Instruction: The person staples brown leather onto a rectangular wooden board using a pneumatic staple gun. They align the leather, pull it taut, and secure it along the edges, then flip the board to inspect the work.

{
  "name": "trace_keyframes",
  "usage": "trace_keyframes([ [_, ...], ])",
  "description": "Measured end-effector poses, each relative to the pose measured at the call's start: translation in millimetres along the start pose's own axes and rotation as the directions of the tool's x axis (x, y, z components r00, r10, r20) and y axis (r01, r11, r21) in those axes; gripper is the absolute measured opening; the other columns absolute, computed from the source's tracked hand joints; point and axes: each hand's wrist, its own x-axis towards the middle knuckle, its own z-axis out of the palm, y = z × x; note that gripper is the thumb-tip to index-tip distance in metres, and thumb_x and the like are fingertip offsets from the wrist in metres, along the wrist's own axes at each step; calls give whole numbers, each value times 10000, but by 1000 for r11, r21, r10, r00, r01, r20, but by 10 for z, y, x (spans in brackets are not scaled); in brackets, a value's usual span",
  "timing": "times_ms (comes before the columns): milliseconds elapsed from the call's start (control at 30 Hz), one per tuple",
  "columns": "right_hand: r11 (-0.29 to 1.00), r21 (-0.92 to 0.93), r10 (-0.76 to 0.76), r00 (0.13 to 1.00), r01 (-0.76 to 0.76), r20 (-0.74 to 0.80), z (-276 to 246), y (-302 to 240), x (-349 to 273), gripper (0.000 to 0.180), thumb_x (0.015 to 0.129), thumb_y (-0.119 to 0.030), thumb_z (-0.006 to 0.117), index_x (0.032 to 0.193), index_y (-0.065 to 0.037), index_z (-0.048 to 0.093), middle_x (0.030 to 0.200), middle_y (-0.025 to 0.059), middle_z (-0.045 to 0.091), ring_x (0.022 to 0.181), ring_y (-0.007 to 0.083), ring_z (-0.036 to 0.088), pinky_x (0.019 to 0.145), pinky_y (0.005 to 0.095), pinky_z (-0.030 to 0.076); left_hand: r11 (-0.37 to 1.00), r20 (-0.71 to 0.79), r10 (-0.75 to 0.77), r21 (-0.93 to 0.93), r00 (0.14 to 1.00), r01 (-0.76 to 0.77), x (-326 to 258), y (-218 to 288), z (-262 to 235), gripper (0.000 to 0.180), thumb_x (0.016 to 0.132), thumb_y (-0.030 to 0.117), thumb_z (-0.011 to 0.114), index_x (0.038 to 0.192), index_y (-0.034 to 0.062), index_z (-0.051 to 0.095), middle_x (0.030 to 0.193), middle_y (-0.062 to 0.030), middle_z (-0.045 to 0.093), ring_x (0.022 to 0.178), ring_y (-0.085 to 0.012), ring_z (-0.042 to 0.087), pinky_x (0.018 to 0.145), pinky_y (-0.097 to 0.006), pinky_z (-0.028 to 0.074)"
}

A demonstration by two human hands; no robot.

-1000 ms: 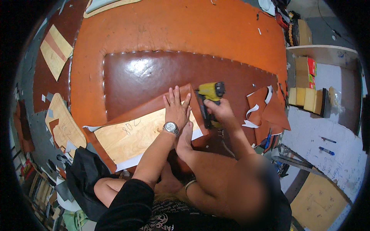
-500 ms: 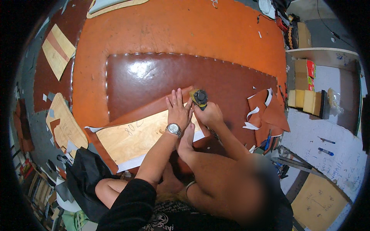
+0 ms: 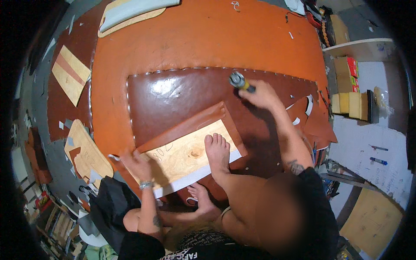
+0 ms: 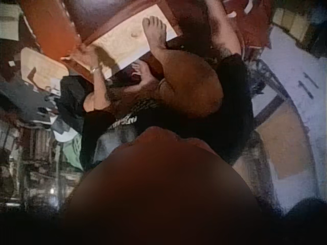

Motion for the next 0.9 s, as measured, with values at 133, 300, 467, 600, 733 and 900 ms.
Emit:
trace_keyframes([
  [133, 950, -186, -309, 853, 252, -422, 144, -346, 321, 402, 873, -330, 775, 1244, -176, 800, 1214, 177, 759, 1124, 383, 715, 1008, 480, 556, 768, -33, -558, 359, 829, 531, -13, -1311, -376, 647, 1100, 473, 473, 1374, -89, 638, 1384, -327, 661, 1262, -520, 614, 1054, -559, 488],
  [300, 874, -190, -463, 886, 448, -40, 1126, -744, 56, 329, 914, -319, 760, 1184, -138, 809, 1436, 135, 656, 1283, 385, 623, 1068, 559, 500, 815, 31, -532, 291, 846, 502, -106, -1775, -266, 667, 1094, 529, 419, 1169, -34, 767, 1197, -340, 729, 1141, -534, 669, 975, -572, 521],
  [467, 844, -173, -535, 813, 507, -229, 1529, -411, -433, 331, 956, -376, 732, 1136, -106, 797, 1294, 113, 717, 1245, 375, 634, 1020, 567, 504, 789, 63, -604, 189, 795, 585, 196, -1673, -154, 614, 1089, 499, 481, 1129, -39, 773, 1113, -278, 770, 1037, -460, 719, 921, -521, 544],
  [600, 956, -223, -239, 943, 188, -230, 1294, 129, -472, 384, 997, -446, 679, 1005, -84, 807, 978, 151, 768, 960, 403, 719, 870, 531, 547, 901, 211, -400, -89, 892, 425, 554, -1060, 183, 425, 1081, 344, 595, 1156, -41, 760, 1123, -244, 780, 1055, -370, 731, 925, -442, 552],
  [733, 957, -286, -29, 974, -37, -225, 971, 626, -540, 443, 1043, -458, 611, 988, -62, 802, 950, 189, 769, 921, 406, 741, 859, 562, 565, 933, 216, -6, -350, 976, 84, 788, 125, 733, 312, 1063, 260, 636, 1184, 3, 767, 1150, -209, 785, 1100, -323, 739, 988, -429, 556],
  [900, 962, -155, 197, 964, -225, -179, 853, 790, -626, 434, 988, -464, 698, 1034, -44, 799, 989, 194, 781, 964, 391, 752, 875, 552, 573, 918, 513, 110, -381, 851, 111, 581, 1292, 1096, 286, 1000, 207, 721, 1253, 83, 768, 1151, -183, 795, 1038, -311, 768, 916, -414, 591],
])
